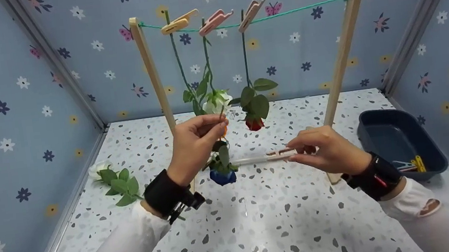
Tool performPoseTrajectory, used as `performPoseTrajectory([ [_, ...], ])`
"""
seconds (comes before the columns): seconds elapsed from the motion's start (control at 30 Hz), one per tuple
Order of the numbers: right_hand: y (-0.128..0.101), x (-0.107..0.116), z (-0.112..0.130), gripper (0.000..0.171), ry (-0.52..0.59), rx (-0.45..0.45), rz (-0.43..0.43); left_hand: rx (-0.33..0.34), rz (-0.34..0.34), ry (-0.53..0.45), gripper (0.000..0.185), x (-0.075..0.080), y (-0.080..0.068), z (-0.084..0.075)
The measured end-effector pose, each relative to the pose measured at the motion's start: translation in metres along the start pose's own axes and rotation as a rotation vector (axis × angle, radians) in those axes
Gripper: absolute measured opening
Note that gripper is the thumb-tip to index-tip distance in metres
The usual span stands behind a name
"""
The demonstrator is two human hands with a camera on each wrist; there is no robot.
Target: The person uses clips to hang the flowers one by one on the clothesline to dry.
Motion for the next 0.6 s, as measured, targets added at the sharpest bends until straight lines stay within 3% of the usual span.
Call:
performPoseTrajectory([
  [0.17,0.008,0.024,0.002,0.027,-0.038,0.017,-0.031,-0.016,0.013,0.029,0.016,-0.013,0.014,-0.004],
  [0.37,0.023,0.063,0.005,0.019,-0.106,0.026,-0.121,-0.045,-0.018,0.048,0.016,-0.022,0.036,-0.010],
  [0.6,0.045,0.103,-0.003,0.018,-0.180,-0.072,-0.179,-0.043,-0.043,0.044,0.021,-0.033,0.064,-0.022],
])
Point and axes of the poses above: each hand's wrist, its own y-axis towards the middle knuckle, its own x-axis out of the back of the hand, z = x × y, the point moved 8 cm from there along y, towards the middle knuckle, and after that the axes turned 9 degrees about z, right-handed, at the moved point
